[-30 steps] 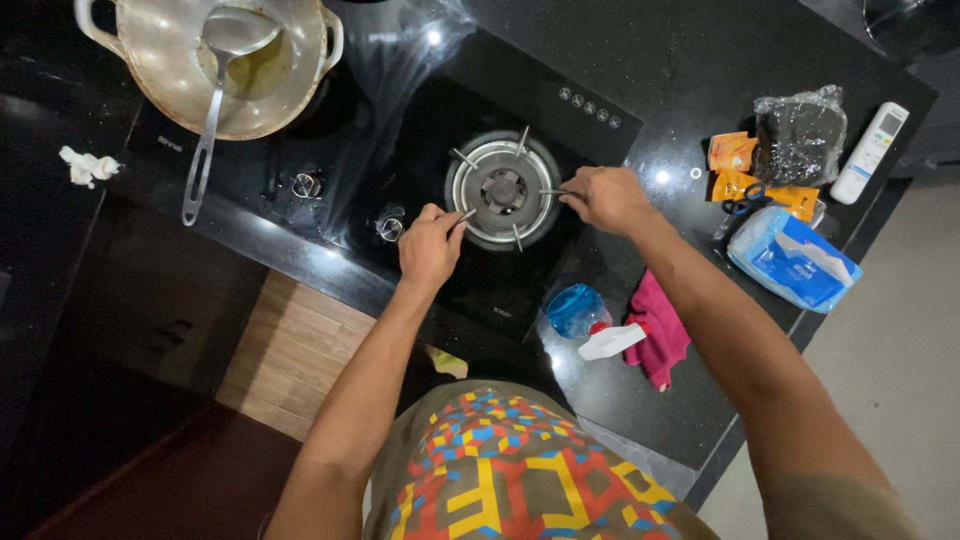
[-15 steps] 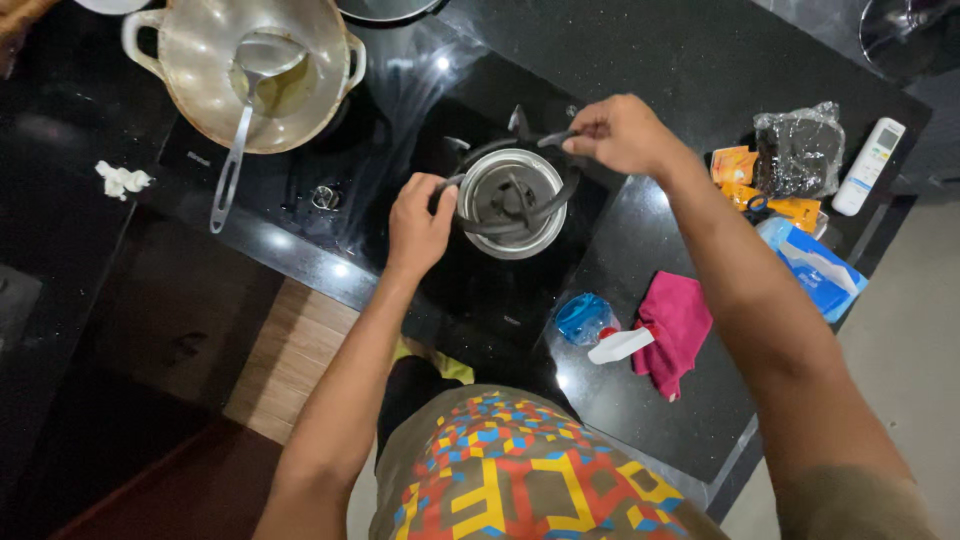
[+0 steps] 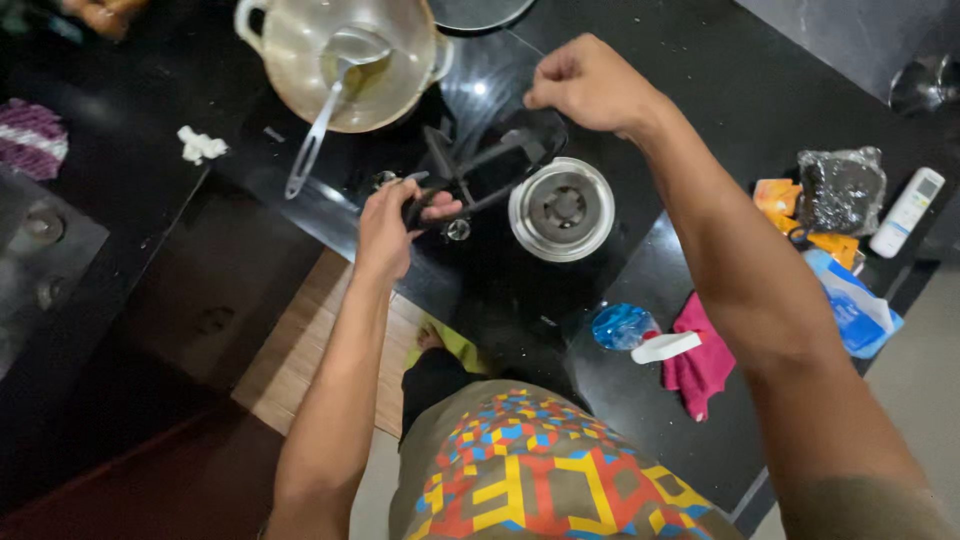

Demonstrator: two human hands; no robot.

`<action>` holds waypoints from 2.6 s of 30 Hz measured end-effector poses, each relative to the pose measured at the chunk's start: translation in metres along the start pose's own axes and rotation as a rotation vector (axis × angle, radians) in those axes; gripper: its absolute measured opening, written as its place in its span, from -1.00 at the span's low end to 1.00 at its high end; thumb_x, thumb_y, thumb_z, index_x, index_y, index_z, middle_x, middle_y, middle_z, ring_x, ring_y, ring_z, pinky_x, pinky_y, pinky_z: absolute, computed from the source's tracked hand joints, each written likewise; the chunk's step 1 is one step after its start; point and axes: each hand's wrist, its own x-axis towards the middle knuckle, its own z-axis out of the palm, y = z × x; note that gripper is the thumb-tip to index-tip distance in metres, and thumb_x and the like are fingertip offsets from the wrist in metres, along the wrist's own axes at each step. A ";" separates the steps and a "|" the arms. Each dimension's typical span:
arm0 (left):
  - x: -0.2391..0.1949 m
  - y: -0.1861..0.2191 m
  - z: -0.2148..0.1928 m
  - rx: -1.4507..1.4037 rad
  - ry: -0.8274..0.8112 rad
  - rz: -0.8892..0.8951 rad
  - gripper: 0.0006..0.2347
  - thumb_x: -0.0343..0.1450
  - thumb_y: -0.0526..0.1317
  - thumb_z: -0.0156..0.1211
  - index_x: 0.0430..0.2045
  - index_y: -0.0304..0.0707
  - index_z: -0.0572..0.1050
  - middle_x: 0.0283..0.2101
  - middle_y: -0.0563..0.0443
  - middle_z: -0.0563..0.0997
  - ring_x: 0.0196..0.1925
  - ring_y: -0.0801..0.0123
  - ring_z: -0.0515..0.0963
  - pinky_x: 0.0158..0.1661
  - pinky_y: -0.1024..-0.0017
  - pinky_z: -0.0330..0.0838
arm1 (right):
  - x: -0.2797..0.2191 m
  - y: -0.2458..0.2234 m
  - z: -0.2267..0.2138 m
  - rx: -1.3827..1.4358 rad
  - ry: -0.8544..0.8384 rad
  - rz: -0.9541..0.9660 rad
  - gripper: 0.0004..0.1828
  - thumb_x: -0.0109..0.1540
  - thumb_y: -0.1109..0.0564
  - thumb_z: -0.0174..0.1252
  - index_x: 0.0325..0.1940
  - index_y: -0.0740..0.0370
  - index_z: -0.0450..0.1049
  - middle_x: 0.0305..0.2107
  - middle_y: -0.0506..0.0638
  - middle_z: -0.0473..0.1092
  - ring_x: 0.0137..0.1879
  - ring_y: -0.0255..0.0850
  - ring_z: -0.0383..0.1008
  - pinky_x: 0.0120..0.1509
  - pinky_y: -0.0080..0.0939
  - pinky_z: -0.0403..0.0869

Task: The person cleans a gas stove by wiping the surface with a cloth, spraying cleaner, and scrubbing the area. They remove the burner grate, wash it in the sink, and then place it back on the stove.

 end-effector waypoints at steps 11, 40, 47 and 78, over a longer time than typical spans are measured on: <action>-0.072 0.039 -0.117 -0.394 0.035 -0.024 -0.80 0.51 -0.14 0.04 -0.50 -0.19 0.35 -0.51 0.04 0.42 -0.36 -0.03 0.65 -0.02 -0.14 0.54 | 0.086 -0.130 0.119 0.270 -0.213 -0.075 -0.65 0.36 -0.05 0.10 -0.39 0.20 0.53 -0.61 -0.17 0.33 -0.50 -0.42 0.29 -0.40 -0.30 0.24; -0.280 0.257 -0.516 0.983 0.799 0.939 -0.91 0.50 -0.34 0.09 -0.37 -0.41 0.41 -0.45 -0.16 0.58 -0.35 0.06 0.63 0.11 0.09 0.56 | 0.155 -0.242 0.556 0.516 -0.465 0.163 -0.44 0.46 -0.14 -0.16 0.11 0.42 0.50 -0.24 0.11 0.55 -0.21 -0.21 0.56 -0.02 -0.22 0.52; -0.243 0.260 -0.540 1.041 0.705 0.975 -0.96 0.42 -0.40 0.15 -0.42 -0.39 0.44 -0.37 -0.17 0.56 -0.31 0.01 0.61 0.27 -0.03 0.47 | 0.201 -0.277 0.642 0.913 -0.428 0.256 -0.68 0.40 0.14 0.00 0.17 0.39 0.35 -0.16 0.18 0.57 -0.28 -0.11 0.62 -0.15 -0.14 0.64; -0.132 0.219 -0.797 -0.758 0.838 0.022 -0.39 0.41 0.36 -0.06 -0.11 -0.31 0.47 -0.74 0.25 0.03 -0.80 0.56 -0.01 -0.73 0.46 -0.18 | 0.406 -0.232 0.874 0.544 -0.625 0.723 -0.58 0.27 0.13 -0.15 0.16 0.22 0.41 -0.06 0.08 0.53 -0.05 0.00 0.57 0.06 0.08 0.53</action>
